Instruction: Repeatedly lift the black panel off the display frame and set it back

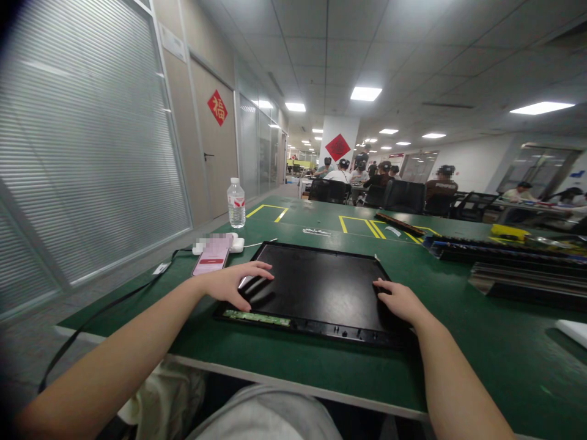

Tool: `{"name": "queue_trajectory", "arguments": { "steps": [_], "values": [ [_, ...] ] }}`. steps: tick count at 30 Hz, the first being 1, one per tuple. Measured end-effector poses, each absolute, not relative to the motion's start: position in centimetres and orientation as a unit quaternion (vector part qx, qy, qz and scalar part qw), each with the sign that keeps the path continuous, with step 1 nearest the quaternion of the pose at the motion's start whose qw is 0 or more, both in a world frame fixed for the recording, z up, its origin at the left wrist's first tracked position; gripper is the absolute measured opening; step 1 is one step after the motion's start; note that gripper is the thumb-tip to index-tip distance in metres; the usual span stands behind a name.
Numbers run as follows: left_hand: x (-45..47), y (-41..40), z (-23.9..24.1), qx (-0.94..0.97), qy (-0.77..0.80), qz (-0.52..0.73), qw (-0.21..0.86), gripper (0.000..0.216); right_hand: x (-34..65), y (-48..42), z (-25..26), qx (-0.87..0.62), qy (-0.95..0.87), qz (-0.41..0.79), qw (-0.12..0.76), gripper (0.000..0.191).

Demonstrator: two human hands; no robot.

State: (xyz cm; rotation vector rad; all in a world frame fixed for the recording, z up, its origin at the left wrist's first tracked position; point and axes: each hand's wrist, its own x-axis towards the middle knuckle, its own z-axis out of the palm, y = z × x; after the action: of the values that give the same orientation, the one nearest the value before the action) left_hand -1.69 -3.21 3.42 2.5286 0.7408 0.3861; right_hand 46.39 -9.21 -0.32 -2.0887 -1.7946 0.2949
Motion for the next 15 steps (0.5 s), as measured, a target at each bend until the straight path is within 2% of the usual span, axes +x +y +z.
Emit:
{"name": "queue_trajectory", "arguments": {
  "steps": [9, 15],
  "values": [
    [-1.25, -3.41, 3.32, 0.929, 0.247, 0.154, 0.228, 0.07, 46.36, -9.21, -0.27, -0.736, -0.646, 0.096, 0.178, 0.049],
    [-1.32, -3.1, 3.02, 0.929, 0.25, 0.15, 0.228, 0.071, 46.75, -9.05, -0.53, -0.736, -0.644, 0.084, 0.192, 0.045]
  ]
}}
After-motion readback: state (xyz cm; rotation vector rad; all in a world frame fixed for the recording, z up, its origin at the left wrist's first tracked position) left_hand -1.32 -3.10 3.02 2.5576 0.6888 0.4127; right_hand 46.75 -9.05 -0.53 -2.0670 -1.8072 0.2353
